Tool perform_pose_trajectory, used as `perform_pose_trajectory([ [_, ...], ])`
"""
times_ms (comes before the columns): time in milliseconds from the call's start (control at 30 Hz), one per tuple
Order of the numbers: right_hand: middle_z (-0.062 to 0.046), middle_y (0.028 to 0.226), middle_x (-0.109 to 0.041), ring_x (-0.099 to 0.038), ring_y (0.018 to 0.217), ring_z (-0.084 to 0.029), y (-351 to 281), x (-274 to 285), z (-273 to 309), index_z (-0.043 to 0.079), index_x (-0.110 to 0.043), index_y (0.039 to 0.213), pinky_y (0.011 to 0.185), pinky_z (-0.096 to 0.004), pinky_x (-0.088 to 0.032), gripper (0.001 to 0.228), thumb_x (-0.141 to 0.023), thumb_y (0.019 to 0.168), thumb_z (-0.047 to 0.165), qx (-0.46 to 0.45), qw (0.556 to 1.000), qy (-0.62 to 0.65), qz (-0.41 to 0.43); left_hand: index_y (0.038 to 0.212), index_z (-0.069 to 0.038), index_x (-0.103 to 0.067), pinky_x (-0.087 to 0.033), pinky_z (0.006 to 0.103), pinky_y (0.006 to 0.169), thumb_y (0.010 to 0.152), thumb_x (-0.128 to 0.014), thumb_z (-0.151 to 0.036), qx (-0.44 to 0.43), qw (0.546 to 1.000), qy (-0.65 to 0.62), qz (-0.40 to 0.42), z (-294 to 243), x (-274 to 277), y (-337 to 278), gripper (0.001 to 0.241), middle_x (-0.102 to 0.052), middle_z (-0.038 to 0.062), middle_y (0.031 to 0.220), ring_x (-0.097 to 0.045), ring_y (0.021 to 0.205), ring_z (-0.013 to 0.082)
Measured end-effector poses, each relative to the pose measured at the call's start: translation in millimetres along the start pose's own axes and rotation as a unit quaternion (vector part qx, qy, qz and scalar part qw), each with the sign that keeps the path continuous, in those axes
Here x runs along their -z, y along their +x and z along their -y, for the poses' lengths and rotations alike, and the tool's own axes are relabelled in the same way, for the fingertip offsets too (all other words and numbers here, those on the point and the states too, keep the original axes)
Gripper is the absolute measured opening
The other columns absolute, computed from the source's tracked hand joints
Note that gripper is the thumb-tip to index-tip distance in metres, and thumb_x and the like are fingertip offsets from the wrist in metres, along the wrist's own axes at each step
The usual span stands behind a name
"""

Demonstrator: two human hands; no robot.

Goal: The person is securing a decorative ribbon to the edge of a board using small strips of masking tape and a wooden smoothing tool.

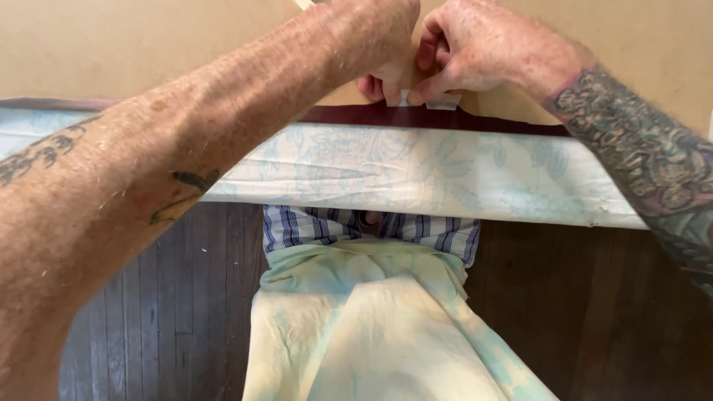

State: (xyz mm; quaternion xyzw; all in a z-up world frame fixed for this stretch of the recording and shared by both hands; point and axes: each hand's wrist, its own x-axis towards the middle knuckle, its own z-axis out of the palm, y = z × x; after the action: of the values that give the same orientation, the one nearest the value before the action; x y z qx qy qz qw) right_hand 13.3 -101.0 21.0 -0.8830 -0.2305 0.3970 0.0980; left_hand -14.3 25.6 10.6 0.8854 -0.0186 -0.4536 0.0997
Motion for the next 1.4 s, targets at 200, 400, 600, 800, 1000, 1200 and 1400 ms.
perform_pose_trajectory([
  [200, 0.001, 0.076, -0.06, -0.056, 0.07, -0.017, 20, 4, -17, 0.014, -0.056, 0.084, 0.067, -0.032, -0.046, 0.043, -0.098, 0.076, 0.021, -0.003, 0.999, 0.02, 0.034, 0.093, -0.012, -0.067, -0.046, 0.0318, 0.073, 0.092, -0.08, -0.045, -0.013, 0.998, 0.009, 0.063, 23, -11, 60, 0.035, -0.063, 0.004, 0.078, -0.056, 0.072, 0.0188],
  [400, -0.003, 0.079, -0.065, -0.056, 0.072, -0.021, 40, 7, -15, 0.01, -0.06, 0.079, 0.065, -0.034, -0.048, 0.042, -0.101, 0.07, 0.017, -0.019, 0.997, -0.007, 0.073, 0.086, -0.014, -0.07, -0.041, 0.0335, 0.068, 0.074, -0.092, -0.061, -0.025, 0.995, 0.074, 0.055, 26, -4, 82, 0.053, -0.065, 0.003, 0.072, -0.053, 0.068, 0.021],
  [600, 0.001, 0.074, -0.066, -0.056, 0.069, -0.016, 14, 21, 7, 0.015, -0.081, 0.077, 0.065, -0.03, -0.046, 0.02, -0.097, 0.074, 0.025, -0.011, 0.997, -0.056, 0.056, 0.101, -0.019, -0.072, -0.06, 0.0438, 0.058, 0.058, -0.102, -0.052, -0.079, 0.966, 0.106, -0.223, 13, -14, 25, 0.062, -0.073, 0.002, 0.08, -0.073, 0.074, 0.0266],
  [800, 0.003, 0.075, -0.073, -0.064, 0.075, -0.013, 25, 19, -7, 0.017, -0.078, 0.08, 0.068, -0.033, -0.05, 0.03, -0.096, 0.072, 0.04, 0.029, 0.991, -0.123, 0.038, 0.123, -0.002, -0.063, -0.049, 0.0313, 0.081, 0.093, -0.066, -0.006, -0.166, 0.766, 0.204, -0.586, -3, -135, -39, 0.03, -0.06, 0.006, 0.107, -0.056, 0.097, 0.0197],
  [1000, 0.0, 0.078, -0.071, -0.061, 0.069, -0.012, 2, 30, -50, 0.013, -0.077, 0.094, 0.063, -0.029, -0.047, 0.015, -0.065, 0.085, 0.012, 0.167, 0.979, -0.031, -0.108, 0.142, 0.005, -0.056, -0.042, 0.0454, 0.118, 0.101, -0.059, -0.049, -0.181, 0.782, 0.106, -0.587, -7, -171, -26, 0.068, -0.059, 0.018, 0.142, -0.056, 0.134, 0.0316],
  [1200, -0.027, 0.127, -0.074, -0.064, 0.095, -0.036, -43, 82, -398, -0.014, -0.074, 0.145, 0.084, -0.046, -0.051, 0.032, -0.076, 0.119, 0.003, 0.127, 0.831, -0.17, -0.515, 0.131, 0.004, -0.064, -0.043, 0.0469, 0.116, 0.099, -0.06, -0.057, -0.205, 0.778, 0.058, -0.591, -8, -161, -29, 0.069, -0.065, 0.02, 0.134, -0.061, 0.124, 0.035],
  [1400, -0.023, 0.119, -0.077, -0.071, 0.103, -0.037, -54, 66, -457, -0.002, -0.078, 0.136, 0.097, -0.044, -0.049, 0.035, -0.069, 0.108, 0.016, 0.01, 0.869, -0.166, -0.465, 0.138, 0.004, -0.062, -0.043, 0.0476, 0.118, 0.1, -0.053, -0.06, -0.189, 0.774, 0.074, -0.6, -13, -172, -22, 0.075, -0.06, 0.022, 0.143, -0.058, 0.132, 0.0367],
])
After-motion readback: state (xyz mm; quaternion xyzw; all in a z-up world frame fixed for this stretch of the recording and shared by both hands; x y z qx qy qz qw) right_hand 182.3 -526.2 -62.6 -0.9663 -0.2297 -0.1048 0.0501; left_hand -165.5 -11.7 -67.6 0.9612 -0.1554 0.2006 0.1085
